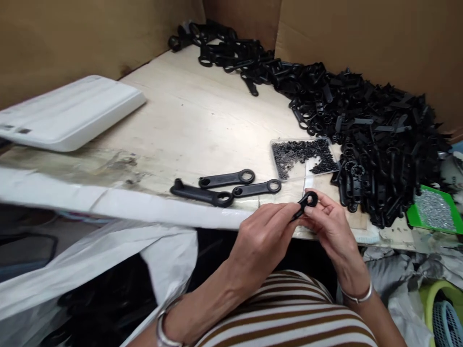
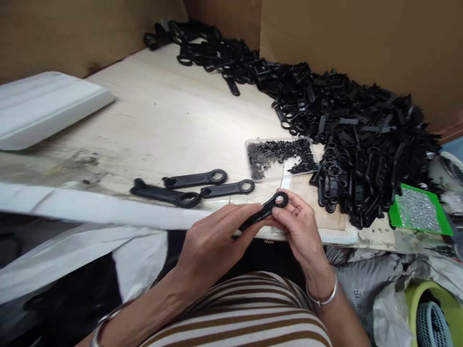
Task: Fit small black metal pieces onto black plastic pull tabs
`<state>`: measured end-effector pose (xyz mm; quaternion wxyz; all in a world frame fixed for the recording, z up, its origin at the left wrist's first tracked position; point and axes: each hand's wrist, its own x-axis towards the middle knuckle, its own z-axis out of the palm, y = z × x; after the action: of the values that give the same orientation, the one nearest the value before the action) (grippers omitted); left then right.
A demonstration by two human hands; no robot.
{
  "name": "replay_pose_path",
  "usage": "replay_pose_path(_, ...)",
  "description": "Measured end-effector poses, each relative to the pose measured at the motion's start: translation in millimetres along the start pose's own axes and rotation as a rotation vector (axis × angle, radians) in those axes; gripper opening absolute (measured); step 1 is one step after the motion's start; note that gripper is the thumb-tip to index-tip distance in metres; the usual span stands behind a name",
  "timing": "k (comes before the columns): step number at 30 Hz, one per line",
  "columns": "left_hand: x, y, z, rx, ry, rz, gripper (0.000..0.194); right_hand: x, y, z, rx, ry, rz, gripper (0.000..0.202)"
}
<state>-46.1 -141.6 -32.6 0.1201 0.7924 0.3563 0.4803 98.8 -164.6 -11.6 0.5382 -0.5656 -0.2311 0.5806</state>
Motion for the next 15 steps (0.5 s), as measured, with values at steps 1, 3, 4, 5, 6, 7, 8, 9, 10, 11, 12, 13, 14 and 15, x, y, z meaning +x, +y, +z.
replay_pose_path(1, 0.0, -0.8, 1.4, -0.002, 0.002, -0.006, 0.009, -0.1, 0.2, -1.2, -0.004, -0.022, -0.01, 0.042)
replay_pose_path(3, 0.2, -2.1, 4.3, -0.014, 0.004, -0.014, 0.008, -0.3, -0.8, -3.9, -0.028, -0.032, -0.05, 0.042)
replay_pose_path(4, 0.6, -2.7, 5.0, -0.031, -0.003, -0.013, 0.008, -0.3, -2.5, -5.8, -0.049, -0.031, -0.065, 0.042)
replay_pose_path(5, 1.2, -3.3, 4.9, -0.053, -0.019, -0.007, 0.009, -0.3, -5.6, -8.4, -0.071, -0.031, -0.075, 0.042)
replay_pose_path(6, 2.2, -3.9, 3.6, -0.074, -0.038, 0.003, 0.011, -0.4, -10.1, -12.0, -0.089, -0.034, -0.082, 0.043)
replay_pose_path(7, 3.6, -4.8, 1.1, -0.088, -0.058, 0.015, 0.013, -0.8, -16.3, -16.9, -0.115, -0.034, -0.095, 0.046)
replay_pose_path(8, 5.5, -5.9, -2.7, -0.093, -0.067, 0.029, 0.015, -1.5, -24.2, -23.3, -0.156, -0.029, -0.123, 0.049)
replay_pose_path(9, 7.9, -7.5, -7.6, -0.083, -0.065, 0.036, 0.016, -2.6, -33.6, -31.1, -0.215, -0.015, -0.167, 0.052)
replay_pose_path(10, 10.6, -9.7, -13.3, -0.065, -0.052, 0.04, 0.015, -3.9, -44.3, -40.2, -0.293, 0.013, -0.23, 0.055)
replay_pose_path(11, 13.5, -12.8, -19.4, -0.051, -0.021, 0.034, 0.013, -5.1, -56.2, -50.2, -0.388, 0.05, -0.309, 0.057)
replay_pose_path(12, 16.4, -16.9, -25.6, -0.029, -0.021, 0.016, 0.012, -6.1, -69.0, -60.6, -0.478, 0.099, -0.38, 0.056)
replay_pose_path(13, 19.2, -22.1, -31.4, 0.004, -0.019, -0.001, 0.011, -6.3, -82.2, -71.0, -0.544, 0.168, -0.452, 0.055)
replay_pose_path(14, 21.6, -28.4, -36.5, 0.049, 0.004, -0.023, 0.01, -5.5, -95.6, -81.0, -0.598, 0.252, -0.52, 0.053)
replay_pose_path(15, 23.7, -35.5, -40.7, 0.098, 0.036, -0.009, 0.009, -3.2, -108.8, -90.3, -0.651, 0.337, -0.584, 0.052)
